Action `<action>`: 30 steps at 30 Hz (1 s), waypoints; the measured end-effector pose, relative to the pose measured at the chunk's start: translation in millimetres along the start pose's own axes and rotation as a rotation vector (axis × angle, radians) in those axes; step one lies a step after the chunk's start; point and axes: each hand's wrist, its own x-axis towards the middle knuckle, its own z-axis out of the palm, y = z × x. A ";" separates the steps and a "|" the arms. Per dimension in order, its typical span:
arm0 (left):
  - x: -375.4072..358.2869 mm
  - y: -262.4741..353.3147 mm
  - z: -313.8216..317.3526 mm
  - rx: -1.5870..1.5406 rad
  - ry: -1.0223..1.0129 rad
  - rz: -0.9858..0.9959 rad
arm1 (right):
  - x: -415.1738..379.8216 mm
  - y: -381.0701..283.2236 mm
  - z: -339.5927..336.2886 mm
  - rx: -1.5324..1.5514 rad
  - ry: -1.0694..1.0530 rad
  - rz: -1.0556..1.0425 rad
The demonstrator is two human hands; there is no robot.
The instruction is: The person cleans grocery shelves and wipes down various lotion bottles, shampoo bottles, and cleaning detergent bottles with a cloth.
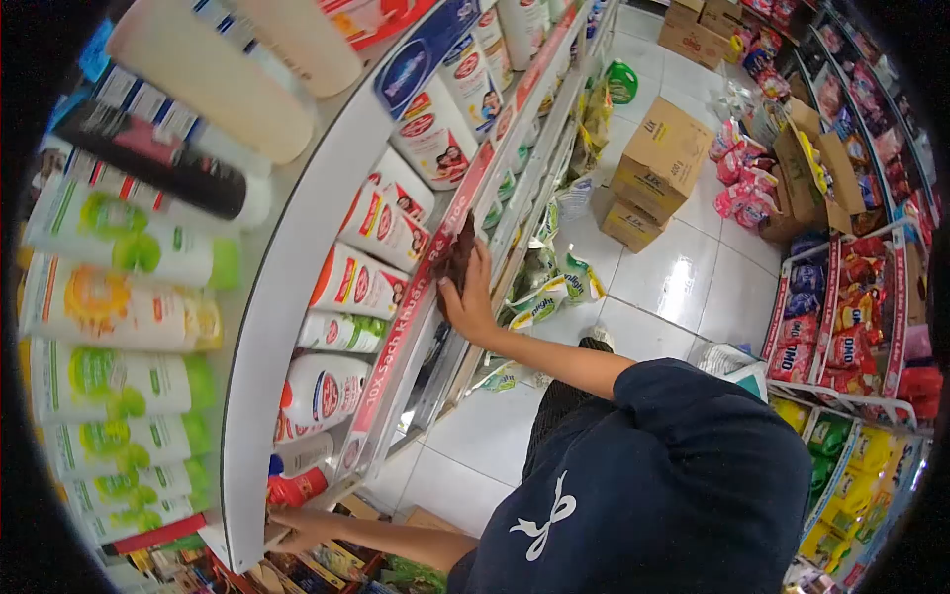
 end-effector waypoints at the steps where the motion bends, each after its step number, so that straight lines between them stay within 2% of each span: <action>1: 0.2 -3.4 1.2 -0.006 0.019 0.013 | 2.0 4.1 0.9 0.002 0.003 0.005; 2: 1.7 -7.5 1.5 -0.009 0.039 0.028 | 7.8 4.0 -1.4 0.019 -0.030 0.044; 5: 11.0 -25.3 0.5 -0.023 0.062 0.186 | 19.2 37.8 15.6 0.073 0.157 0.177; 6: 18.2 -44.0 -1.4 0.030 0.074 0.145 | 25.4 44.0 13.3 0.091 0.103 0.145; 9: 24.8 -58.7 -4.6 0.120 0.056 0.037 | 37.3 48.1 9.8 0.223 0.138 0.162; 13: 14.3 -40.9 3.5 0.210 0.083 0.124 | 91.9 75.3 0.4 0.276 0.312 0.211; 16: -3.5 -16.9 11.7 0.290 0.102 0.250 | 171.9 119.0 -19.3 0.409 0.409 0.299; 19: -34.4 16.0 26.7 0.345 0.097 0.399 | 262.6 164.0 -42.7 0.119 0.567 0.155; 22: -78.3 53.0 48.2 0.377 0.066 0.499 | 364.6 226.8 -69.0 0.038 0.542 0.128; 25: -124.4 86.4 63.5 0.406 0.010 0.545 | 471.0 269.9 -102.8 0.021 0.622 0.068; 26: -137.3 97.9 69.8 0.410 -0.009 0.555 | 501.1 283.4 -118.2 0.095 0.500 0.168; 27: -148.7 107.4 77.6 0.415 -0.026 0.564 | 529.2 288.0 -129.7 0.057 0.504 0.253; 30: -174.3 131.8 92.6 0.435 -0.069 0.581 | 607.7 328.6 -151.5 0.028 0.571 0.150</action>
